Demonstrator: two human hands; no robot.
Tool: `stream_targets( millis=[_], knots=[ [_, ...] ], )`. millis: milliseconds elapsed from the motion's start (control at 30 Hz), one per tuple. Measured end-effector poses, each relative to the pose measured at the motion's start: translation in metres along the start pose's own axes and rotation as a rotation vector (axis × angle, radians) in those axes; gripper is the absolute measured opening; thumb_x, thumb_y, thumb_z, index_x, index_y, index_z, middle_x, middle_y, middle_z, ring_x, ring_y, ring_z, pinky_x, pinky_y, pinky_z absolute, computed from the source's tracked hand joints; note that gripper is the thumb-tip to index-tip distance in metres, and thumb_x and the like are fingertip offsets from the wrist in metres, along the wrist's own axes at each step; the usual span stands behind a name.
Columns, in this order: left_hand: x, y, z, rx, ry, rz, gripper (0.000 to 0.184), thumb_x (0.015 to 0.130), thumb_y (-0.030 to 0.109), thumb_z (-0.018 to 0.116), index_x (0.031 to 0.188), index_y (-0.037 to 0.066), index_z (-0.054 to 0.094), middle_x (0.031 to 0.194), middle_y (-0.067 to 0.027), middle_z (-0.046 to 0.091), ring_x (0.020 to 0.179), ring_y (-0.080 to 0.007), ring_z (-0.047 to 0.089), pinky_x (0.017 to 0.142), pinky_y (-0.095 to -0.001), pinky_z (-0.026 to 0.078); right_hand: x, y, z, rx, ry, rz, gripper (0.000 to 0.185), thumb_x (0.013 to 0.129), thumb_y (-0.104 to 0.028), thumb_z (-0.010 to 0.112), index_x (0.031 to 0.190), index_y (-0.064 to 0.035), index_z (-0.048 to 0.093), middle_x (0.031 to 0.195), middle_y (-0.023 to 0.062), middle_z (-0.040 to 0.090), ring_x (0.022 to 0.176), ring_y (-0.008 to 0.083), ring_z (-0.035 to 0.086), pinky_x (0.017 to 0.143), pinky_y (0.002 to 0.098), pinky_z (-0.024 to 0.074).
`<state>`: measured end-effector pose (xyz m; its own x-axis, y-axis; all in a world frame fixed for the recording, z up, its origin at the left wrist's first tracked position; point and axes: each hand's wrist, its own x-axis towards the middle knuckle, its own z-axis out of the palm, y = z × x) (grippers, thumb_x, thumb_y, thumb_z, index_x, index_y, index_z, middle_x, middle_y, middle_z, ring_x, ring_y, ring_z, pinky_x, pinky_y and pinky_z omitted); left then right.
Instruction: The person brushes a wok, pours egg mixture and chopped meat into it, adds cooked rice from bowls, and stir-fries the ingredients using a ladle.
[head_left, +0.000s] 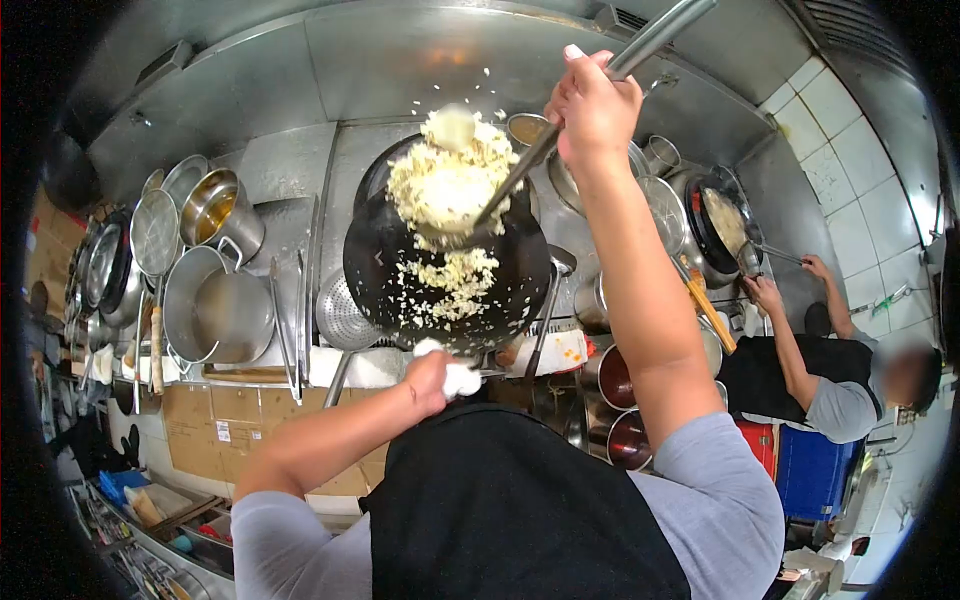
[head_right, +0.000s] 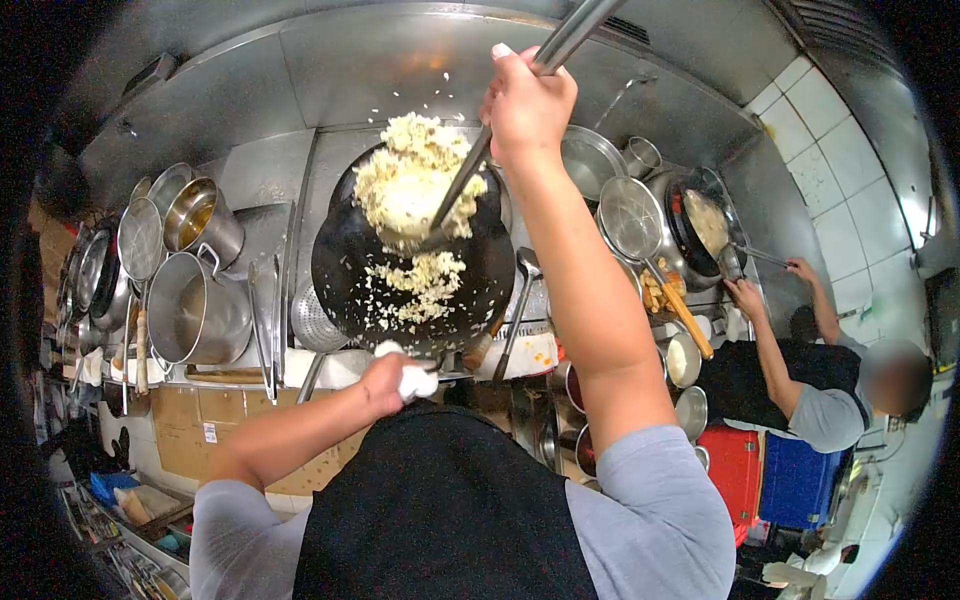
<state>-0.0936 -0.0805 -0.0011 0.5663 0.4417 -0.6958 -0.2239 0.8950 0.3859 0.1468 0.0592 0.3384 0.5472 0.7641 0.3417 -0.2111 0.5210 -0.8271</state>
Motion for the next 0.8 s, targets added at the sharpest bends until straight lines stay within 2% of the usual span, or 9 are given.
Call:
stream_targets(
  millis=[67,100,200,267,400,500,667,733,800],
  knots=[
    [-0.027,0.045,0.061,-0.03,0.174,0.076,0.019,0.103,0.012,0.046,0.115,-0.001,0.052,0.104,-0.0194,0.07,0.086,-0.0345,0.074,0.065,-0.045,0.063,-0.022,0.015,0.002,-0.111,-0.03,-0.111,0.03,0.095,-0.009,0.071,0.073,-0.0092,0.05,0.06,-0.0013,0.051,0.049,0.011,0.048,0.043,0.0317,0.0375],
    [-0.001,0.064,0.05,0.003,0.042,0.052,0.013,0.099,0.011,0.048,0.107,0.001,0.052,0.105,-0.0202,0.069,0.089,-0.035,0.074,0.067,-0.0473,0.064,-0.026,0.049,-0.004,-0.251,-0.017,-0.161,0.03,0.095,-0.01,0.071,0.074,-0.009,0.05,0.061,-0.0017,0.052,0.05,0.0097,0.049,0.045,0.0302,0.0382],
    [0.079,0.062,0.016,0.044,0.247,0.274,0.023,0.095,0.01,0.056,0.112,-0.005,0.061,0.097,-0.0184,0.071,0.077,-0.0345,0.074,0.057,-0.0512,0.06,-0.022,0.173,-0.048,-0.284,0.056,-0.272,0.03,0.095,-0.011,0.071,0.075,-0.0083,0.051,0.062,-0.0011,0.055,0.052,0.0072,0.051,0.049,0.026,0.0399],
    [0.103,0.032,-0.019,0.291,0.306,0.389,0.024,0.092,0.008,0.058,0.111,-0.008,0.062,0.095,-0.0185,0.07,0.072,-0.0349,0.073,0.055,-0.0506,0.061,-0.027,0.142,-0.041,-0.153,0.056,-0.25,0.029,0.098,-0.009,0.065,0.077,-0.0087,0.045,0.06,0.0005,0.049,0.046,0.0092,0.047,0.041,0.0279,0.0385],
    [0.056,0.019,-0.032,0.097,0.171,0.141,0.026,0.093,-0.003,0.05,0.119,-0.003,0.048,0.113,-0.0252,0.069,0.088,-0.0404,0.074,0.072,-0.0532,0.066,-0.015,0.087,-0.029,-0.031,0.003,-0.189,0.034,0.098,-0.006,0.065,0.074,-0.0109,0.041,0.059,-0.0008,0.044,0.043,0.0105,0.041,0.038,0.03,0.0347],
    [0.049,0.045,-0.011,-0.02,0.076,0.298,0.022,0.094,0.001,0.051,0.115,-0.004,0.049,0.102,-0.0229,0.067,0.088,-0.0392,0.073,0.075,-0.0532,0.063,-0.032,0.066,-0.012,-0.112,0.006,-0.064,0.033,0.094,-0.007,0.071,0.075,-0.0115,0.044,0.058,-0.0012,0.044,0.042,0.0102,0.041,0.038,0.0301,0.0344],
    [0.14,0.078,-0.027,0.076,0.205,0.45,0.02,0.09,0.006,0.059,0.108,-0.003,0.058,0.096,-0.0175,0.067,0.083,-0.0352,0.073,0.074,-0.0495,0.062,-0.041,-0.05,0.044,-0.087,-0.082,-0.359,0.022,0.092,-0.01,0.071,0.079,-0.0057,0.055,0.056,0.0032,0.052,0.042,0.0129,0.048,0.038,0.0291,0.0381],
    [0.136,0.092,-0.017,0.005,0.144,0.409,0.02,0.094,0.008,0.061,0.111,-0.001,0.059,0.098,-0.0168,0.068,0.082,-0.0338,0.073,0.072,-0.0489,0.061,-0.046,-0.076,0.06,-0.079,-0.146,-0.449,0.024,0.097,-0.01,0.064,0.075,-0.0101,0.053,0.058,0.0008,0.044,0.044,0.0111,0.037,0.044,0.0306,0.0315],
    [0.143,0.097,-0.019,0.002,0.106,0.389,0.022,0.095,0.01,0.062,0.115,0.001,0.058,0.099,-0.0152,0.067,0.083,-0.0304,0.071,0.071,-0.0463,0.061,-0.045,-0.069,0.06,-0.126,-0.154,-0.486,0.025,0.097,-0.008,0.062,0.074,-0.0099,0.052,0.058,0.0015,0.045,0.044,0.0123,0.039,0.044,0.0315,0.0352]
  ],
)
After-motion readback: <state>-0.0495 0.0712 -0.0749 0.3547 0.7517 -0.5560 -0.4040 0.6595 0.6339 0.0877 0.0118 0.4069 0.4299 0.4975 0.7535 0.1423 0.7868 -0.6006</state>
